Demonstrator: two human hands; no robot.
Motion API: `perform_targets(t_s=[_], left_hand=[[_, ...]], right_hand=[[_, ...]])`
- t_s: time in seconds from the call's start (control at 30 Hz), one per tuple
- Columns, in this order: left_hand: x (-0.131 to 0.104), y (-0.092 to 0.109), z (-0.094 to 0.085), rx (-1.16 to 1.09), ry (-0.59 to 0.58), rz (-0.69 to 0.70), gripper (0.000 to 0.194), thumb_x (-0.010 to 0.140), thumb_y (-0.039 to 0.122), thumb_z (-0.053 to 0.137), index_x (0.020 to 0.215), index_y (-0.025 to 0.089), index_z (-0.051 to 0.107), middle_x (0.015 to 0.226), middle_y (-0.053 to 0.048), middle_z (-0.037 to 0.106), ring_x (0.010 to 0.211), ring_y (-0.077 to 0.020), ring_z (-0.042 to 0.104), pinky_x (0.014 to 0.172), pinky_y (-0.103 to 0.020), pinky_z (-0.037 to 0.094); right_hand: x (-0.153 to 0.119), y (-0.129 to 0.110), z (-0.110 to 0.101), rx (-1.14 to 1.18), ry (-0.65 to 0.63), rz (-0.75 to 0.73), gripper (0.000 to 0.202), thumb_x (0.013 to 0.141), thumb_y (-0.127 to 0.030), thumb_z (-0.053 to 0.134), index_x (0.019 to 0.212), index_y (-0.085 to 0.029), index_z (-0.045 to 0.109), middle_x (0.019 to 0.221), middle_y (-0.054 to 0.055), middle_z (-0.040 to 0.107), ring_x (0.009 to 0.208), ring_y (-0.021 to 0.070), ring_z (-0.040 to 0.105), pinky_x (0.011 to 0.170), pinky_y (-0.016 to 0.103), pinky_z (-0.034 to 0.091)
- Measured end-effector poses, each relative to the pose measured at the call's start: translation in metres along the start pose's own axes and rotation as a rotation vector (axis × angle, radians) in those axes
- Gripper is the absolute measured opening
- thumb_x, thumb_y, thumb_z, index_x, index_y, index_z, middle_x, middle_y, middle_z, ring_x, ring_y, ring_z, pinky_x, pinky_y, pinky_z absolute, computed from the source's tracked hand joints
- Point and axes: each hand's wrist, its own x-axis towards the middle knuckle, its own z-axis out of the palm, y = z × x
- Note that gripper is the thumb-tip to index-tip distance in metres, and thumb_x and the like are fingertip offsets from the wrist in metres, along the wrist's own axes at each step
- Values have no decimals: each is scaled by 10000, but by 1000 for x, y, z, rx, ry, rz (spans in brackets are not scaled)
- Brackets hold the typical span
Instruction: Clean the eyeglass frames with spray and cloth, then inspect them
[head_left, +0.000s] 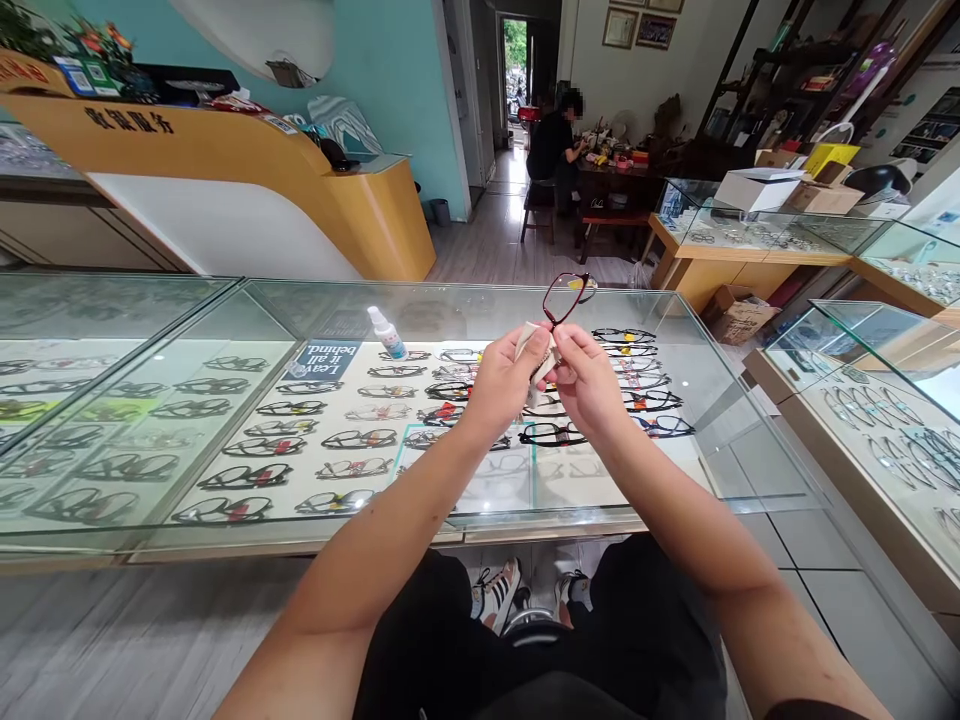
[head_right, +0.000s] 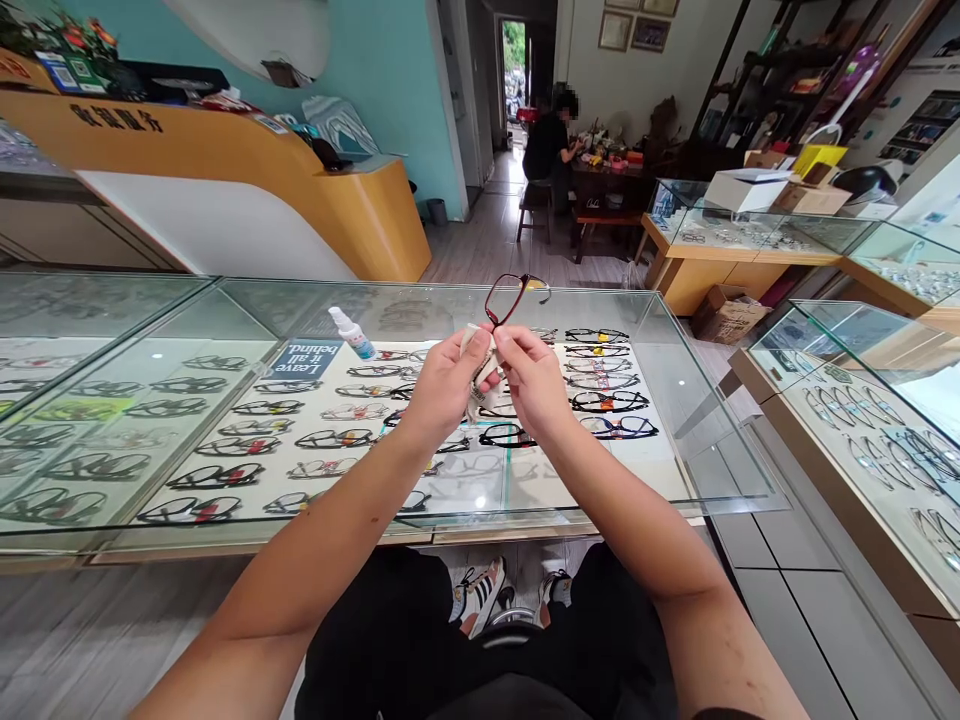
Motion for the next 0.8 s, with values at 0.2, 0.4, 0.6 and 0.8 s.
perform_targets(t_s=[0.2, 0.4, 0.6, 0.8], left_hand=[[4, 7, -13, -7, -180, -38, 598, 877, 727, 824, 1096, 177, 735, 771, -27, 752, 668, -155, 684, 671, -275, 554], [5, 7, -14, 90, -188, -42, 540, 837, 645, 901, 1024, 167, 732, 837, -39, 767, 754, -170, 711, 669, -261, 540], [5, 0, -7, 90, -27, 22, 605, 914, 777, 743, 1001, 178, 716, 709, -9, 675, 604, -146, 621, 591, -273, 499], [1, 10, -24, 342, -238, 53, 484, 981, 650, 729, 1093, 179, 735, 911, -41, 749, 790, -157, 648, 724, -271, 499]], right_hand=[[2, -9, -5, -57, -11, -7, 393, 736, -560, 963, 867, -224, 808, 592, -68, 513, 515, 73, 325, 438, 226, 289], [6, -2, -6, -94, 55, -22, 423, 759, -591, 923, 939, -221, 821, 739, -27, 658, 549, 77, 339, 455, 247, 290], [5, 2, -5, -87, -15, -19, 457, 748, -628, 918, 934, -233, 783, 647, -57, 548, 532, 96, 398, 464, 259, 379], [6, -6, -15, -181, 31, -38, 428, 752, -612, 912, 841, -211, 796, 764, -8, 656, 575, 80, 351, 467, 241, 311]])
